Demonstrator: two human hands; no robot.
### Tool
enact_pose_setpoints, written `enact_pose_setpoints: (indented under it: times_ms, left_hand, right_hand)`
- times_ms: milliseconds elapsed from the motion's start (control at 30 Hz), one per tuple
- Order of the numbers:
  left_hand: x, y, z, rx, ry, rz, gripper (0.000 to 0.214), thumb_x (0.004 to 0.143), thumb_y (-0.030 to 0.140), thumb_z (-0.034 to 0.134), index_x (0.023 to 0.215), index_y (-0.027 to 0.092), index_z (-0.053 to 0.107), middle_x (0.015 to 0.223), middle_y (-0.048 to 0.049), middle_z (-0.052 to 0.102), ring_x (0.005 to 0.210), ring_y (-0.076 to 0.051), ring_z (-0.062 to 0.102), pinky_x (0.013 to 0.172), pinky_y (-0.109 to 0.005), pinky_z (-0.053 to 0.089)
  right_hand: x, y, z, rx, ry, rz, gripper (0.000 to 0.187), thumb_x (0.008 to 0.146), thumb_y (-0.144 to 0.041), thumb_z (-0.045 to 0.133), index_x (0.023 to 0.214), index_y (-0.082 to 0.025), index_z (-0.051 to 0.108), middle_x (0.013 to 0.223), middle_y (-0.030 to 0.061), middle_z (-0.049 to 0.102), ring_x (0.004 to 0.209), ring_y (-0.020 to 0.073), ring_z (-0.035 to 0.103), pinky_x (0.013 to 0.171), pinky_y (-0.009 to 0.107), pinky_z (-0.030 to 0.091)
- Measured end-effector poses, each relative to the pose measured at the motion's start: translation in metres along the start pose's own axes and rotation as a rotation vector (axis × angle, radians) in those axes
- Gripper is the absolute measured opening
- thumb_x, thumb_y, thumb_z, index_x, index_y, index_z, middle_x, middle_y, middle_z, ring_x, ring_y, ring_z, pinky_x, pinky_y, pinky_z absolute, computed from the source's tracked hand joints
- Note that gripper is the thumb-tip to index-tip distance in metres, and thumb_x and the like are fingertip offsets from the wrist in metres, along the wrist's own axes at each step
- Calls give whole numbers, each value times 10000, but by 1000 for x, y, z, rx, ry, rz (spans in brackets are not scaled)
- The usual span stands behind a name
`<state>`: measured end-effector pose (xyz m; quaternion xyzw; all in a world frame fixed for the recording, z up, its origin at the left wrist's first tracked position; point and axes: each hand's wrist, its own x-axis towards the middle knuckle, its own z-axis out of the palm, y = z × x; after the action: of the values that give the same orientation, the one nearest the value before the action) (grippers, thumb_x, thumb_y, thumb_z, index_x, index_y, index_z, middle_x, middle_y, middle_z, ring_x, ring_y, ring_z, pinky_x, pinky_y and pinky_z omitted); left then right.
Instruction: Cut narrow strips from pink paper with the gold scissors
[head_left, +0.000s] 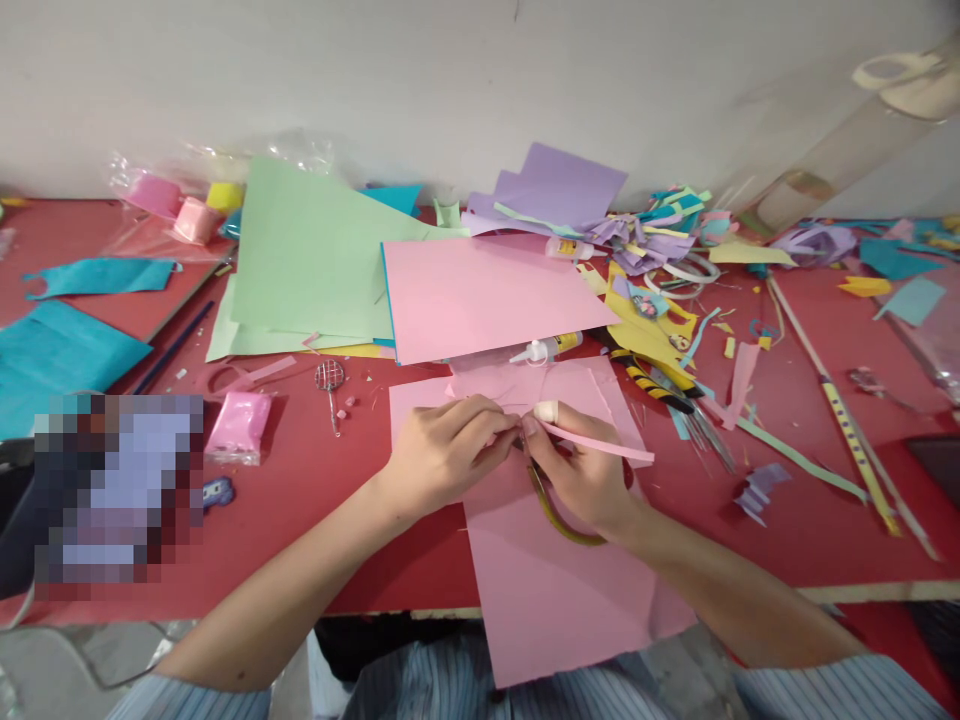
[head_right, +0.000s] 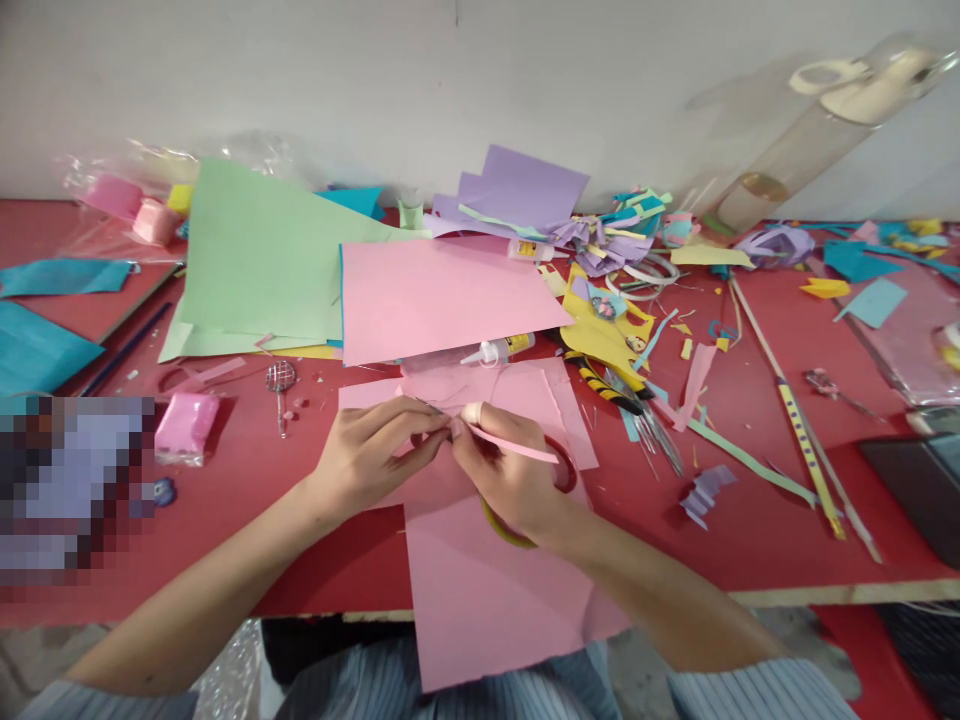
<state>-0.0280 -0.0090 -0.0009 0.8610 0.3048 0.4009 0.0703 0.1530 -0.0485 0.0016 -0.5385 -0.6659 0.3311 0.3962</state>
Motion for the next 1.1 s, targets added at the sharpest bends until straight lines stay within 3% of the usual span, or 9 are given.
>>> enact_pose_setpoints:
  times_ms: [367, 500, 733, 967, 1100]
  left_hand:
    - [2, -2, -4, 3, 23, -32, 66, 869, 131, 660, 925, 151, 631, 821, -19, 736, 608, -82, 663, 529, -168, 514]
    - [3, -2, -4, -13, 25, -38, 36, 886, 138, 637, 916, 154, 631, 812, -13, 731, 569, -65, 642, 514, -160, 503]
    - [0, 1, 0, 57, 13, 3, 32, 889, 138, 629, 909, 153, 609, 813, -10, 726, 615, -87, 667, 508, -177, 491]
    - [2, 3, -1, -16, 14, -73, 57, 871, 112, 642, 888, 159, 616, 819, 2, 728, 610, -73, 668, 511, -153, 497]
    - [1, 1, -1, -17, 9, -50, 40, 881, 130, 637, 907, 156, 621, 818, -5, 729, 608, -71, 662, 518, -152, 506]
  right_hand:
    - [0, -3, 3, 231, -15, 109, 210, 982, -321, 520, 812, -209, 572, 652, -31, 511, 571, 109, 451, 545, 238, 375]
    - [2, -5, 3, 220, 15, 95, 159, 958, -302, 563, 833, -209, 598, 687, -19, 558, 613, 118, 497, 562, 234, 402]
    - [0, -1, 8, 375, 36, 234, 284, 948, -346, 574, 713, -205, 502, 594, -50, 474, 487, 90, 383, 472, 230, 330]
    - [0, -4, 2, 122, 66, 69, 231, 937, -251, 585, 718, -194, 536, 595, -49, 459, 555, 94, 389, 524, 229, 332]
    - [-1, -4, 4, 181, 67, 124, 240, 941, -284, 582, 722, -197, 534, 600, -44, 486, 528, 93, 392, 500, 232, 333]
